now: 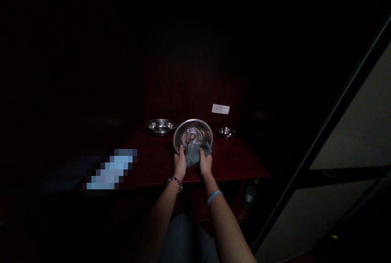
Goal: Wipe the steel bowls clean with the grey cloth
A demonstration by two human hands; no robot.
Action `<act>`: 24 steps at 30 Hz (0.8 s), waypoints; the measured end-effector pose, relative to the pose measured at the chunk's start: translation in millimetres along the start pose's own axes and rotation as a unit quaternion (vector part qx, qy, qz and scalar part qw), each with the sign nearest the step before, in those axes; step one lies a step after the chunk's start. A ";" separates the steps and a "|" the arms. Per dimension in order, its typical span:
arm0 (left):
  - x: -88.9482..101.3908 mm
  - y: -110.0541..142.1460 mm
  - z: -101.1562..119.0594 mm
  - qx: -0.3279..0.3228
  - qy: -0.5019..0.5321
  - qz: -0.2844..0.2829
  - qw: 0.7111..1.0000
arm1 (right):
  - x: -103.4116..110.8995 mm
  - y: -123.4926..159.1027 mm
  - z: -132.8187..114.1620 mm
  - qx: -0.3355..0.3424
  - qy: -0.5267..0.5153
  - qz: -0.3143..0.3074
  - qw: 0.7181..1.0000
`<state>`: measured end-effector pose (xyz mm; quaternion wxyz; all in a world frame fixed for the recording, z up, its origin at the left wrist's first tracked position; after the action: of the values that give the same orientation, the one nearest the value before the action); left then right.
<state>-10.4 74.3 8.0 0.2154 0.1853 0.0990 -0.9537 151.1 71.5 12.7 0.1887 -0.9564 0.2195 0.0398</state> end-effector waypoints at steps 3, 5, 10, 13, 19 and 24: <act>-0.2 -0.7 -1.7 0.005 0.007 0.002 1.000 | 0.3 0.3 -0.1 0.001 -0.002 0.003 1.000; 0.2 -0.9 -3.0 0.013 0.004 0.005 1.000 | 0.6 0.3 0.4 0.002 -0.002 0.005 1.000; 0.0 -1.4 -2.9 0.013 -0.005 0.003 1.000 | 0.2 -0.5 2.9 -0.003 0.003 0.001 1.000; -0.5 -2.4 -3.6 0.007 -0.008 -0.002 1.000 | -0.4 -1.1 3.7 -0.002 0.002 -0.002 1.000; -1.2 -0.6 -2.4 0.006 -0.001 -0.008 1.000 | -0.8 -1.0 3.5 0.003 -0.007 -0.002 1.000; -1.7 1.8 0.7 0.005 0.009 -0.007 1.000 | -0.1 -0.8 2.9 0.004 -0.001 0.001 1.000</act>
<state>-8.4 73.2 9.2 0.2071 0.1942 0.0974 -0.9539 151.4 73.4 10.3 0.1931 -0.9553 0.2204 0.0398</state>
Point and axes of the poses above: each hand's wrist, its own y-axis away from the middle knuckle, its own x-axis out of the back of the hand, z = x × y, the point moved 7 cm from there along -y, towards the middle knuckle
